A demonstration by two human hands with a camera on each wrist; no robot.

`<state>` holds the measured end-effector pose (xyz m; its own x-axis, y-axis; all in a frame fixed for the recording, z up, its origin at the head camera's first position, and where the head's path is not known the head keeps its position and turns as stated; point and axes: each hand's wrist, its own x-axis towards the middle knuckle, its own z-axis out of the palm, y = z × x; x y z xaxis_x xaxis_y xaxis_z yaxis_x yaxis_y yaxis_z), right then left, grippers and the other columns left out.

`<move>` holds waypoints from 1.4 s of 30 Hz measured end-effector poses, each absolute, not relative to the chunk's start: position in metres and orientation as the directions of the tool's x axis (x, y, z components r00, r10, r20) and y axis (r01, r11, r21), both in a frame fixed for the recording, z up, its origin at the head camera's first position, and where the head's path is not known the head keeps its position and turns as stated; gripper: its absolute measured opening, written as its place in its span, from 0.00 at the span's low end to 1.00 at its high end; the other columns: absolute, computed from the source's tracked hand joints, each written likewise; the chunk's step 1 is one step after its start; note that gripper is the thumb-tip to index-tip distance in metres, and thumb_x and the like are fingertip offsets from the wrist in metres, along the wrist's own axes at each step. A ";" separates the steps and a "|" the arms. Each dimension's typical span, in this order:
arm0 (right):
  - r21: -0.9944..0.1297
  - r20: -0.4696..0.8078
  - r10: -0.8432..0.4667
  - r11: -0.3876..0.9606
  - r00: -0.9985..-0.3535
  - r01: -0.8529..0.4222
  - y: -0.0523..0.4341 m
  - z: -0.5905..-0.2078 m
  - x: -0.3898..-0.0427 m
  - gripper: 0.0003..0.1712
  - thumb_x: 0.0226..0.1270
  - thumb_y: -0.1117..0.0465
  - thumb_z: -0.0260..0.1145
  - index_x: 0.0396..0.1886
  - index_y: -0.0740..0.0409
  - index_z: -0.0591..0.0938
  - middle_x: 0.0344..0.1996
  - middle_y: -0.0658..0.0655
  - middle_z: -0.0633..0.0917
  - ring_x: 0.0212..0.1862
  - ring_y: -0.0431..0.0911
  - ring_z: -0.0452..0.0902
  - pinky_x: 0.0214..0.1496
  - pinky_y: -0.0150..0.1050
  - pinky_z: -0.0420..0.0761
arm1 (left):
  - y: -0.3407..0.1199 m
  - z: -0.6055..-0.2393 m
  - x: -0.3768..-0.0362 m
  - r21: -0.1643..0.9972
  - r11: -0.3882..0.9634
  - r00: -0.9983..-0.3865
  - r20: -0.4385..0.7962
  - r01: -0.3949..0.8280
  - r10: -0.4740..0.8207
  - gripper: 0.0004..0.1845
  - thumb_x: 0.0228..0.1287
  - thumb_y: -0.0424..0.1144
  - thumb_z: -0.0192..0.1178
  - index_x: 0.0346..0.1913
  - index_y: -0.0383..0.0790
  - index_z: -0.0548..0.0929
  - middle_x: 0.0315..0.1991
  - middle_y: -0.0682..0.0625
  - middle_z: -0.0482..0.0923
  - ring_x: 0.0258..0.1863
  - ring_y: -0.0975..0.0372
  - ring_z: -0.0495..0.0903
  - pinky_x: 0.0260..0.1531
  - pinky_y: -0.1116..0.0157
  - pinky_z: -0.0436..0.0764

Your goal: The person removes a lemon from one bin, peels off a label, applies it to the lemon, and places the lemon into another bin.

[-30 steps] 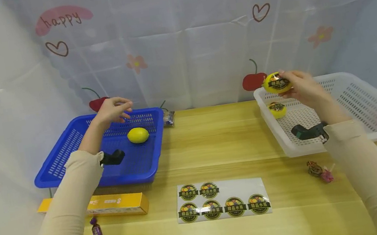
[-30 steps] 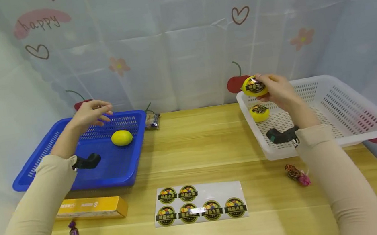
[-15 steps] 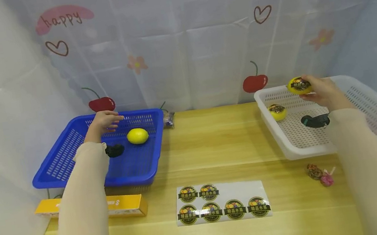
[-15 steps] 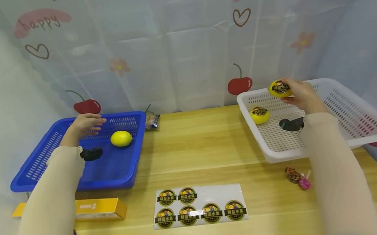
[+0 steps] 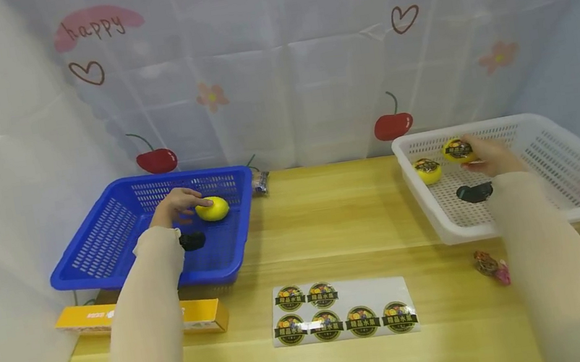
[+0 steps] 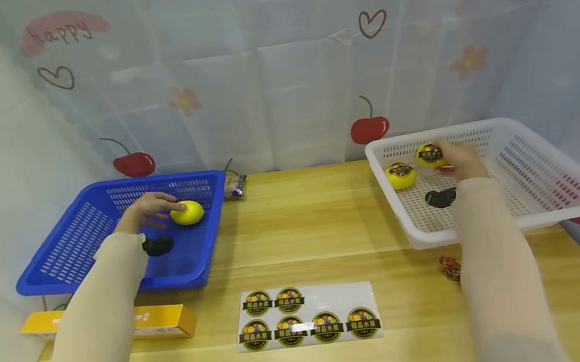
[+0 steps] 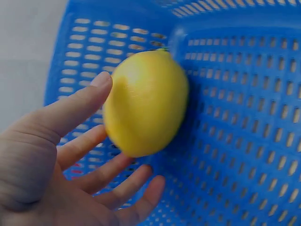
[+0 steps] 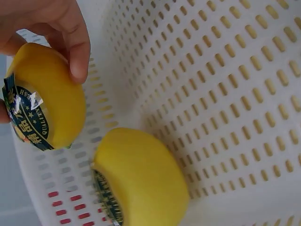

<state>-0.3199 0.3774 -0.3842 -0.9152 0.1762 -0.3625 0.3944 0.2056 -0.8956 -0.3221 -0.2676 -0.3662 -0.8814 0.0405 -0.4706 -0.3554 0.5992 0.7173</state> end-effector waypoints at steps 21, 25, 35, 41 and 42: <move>-0.702 -0.333 0.328 0.540 -0.884 0.464 0.375 -0.391 -0.324 0.42 0.70 0.45 0.47 0.65 0.80 0.58 0.52 0.77 0.68 0.24 0.44 0.79 0.35 0.39 0.84 | -0.259 -0.382 -0.328 0.710 0.627 -0.878 -0.472 -0.321 0.084 0.36 0.58 0.42 0.65 0.62 0.26 0.62 0.54 0.36 0.63 0.51 0.48 0.67 0.46 0.53 0.81; -0.692 -0.297 0.283 0.594 -0.912 0.409 0.379 -0.382 -0.323 0.41 0.70 0.45 0.48 0.66 0.78 0.58 0.49 0.76 0.70 0.20 0.37 0.71 0.28 0.34 0.81 | -0.256 -0.379 -0.328 0.734 0.609 -0.889 -0.447 -0.301 0.099 0.39 0.59 0.40 0.64 0.66 0.24 0.58 0.60 0.32 0.60 0.56 0.45 0.65 0.48 0.51 0.79; -0.658 -0.166 0.073 0.734 -0.983 0.166 0.365 -0.339 -0.304 0.44 0.69 0.43 0.51 0.67 0.77 0.57 0.59 0.82 0.62 0.25 0.37 0.80 0.33 0.38 0.83 | -0.246 -0.353 -0.324 0.799 0.584 -0.968 -0.235 -0.143 0.083 0.38 0.59 0.42 0.65 0.66 0.26 0.60 0.63 0.30 0.60 0.55 0.44 0.69 0.50 0.51 0.78; -0.509 -0.235 -0.061 0.858 -0.970 0.069 0.359 -0.331 -0.298 0.42 0.66 0.49 0.60 0.64 0.77 0.59 0.55 0.82 0.66 0.44 0.63 0.78 0.45 0.54 0.80 | -0.226 -0.328 -0.314 0.858 0.514 -0.992 -0.071 -0.009 0.102 0.38 0.58 0.43 0.65 0.67 0.31 0.61 0.62 0.32 0.65 0.51 0.47 0.73 0.48 0.54 0.80; -0.465 -0.265 -0.069 0.883 -0.962 0.065 0.359 -0.332 -0.298 0.42 0.64 0.51 0.62 0.64 0.77 0.59 0.56 0.82 0.65 0.49 0.68 0.72 0.49 0.58 0.77 | -0.222 -0.323 -0.312 0.865 0.502 -0.992 -0.054 0.012 0.115 0.38 0.58 0.43 0.65 0.67 0.31 0.62 0.62 0.33 0.64 0.51 0.47 0.74 0.48 0.54 0.80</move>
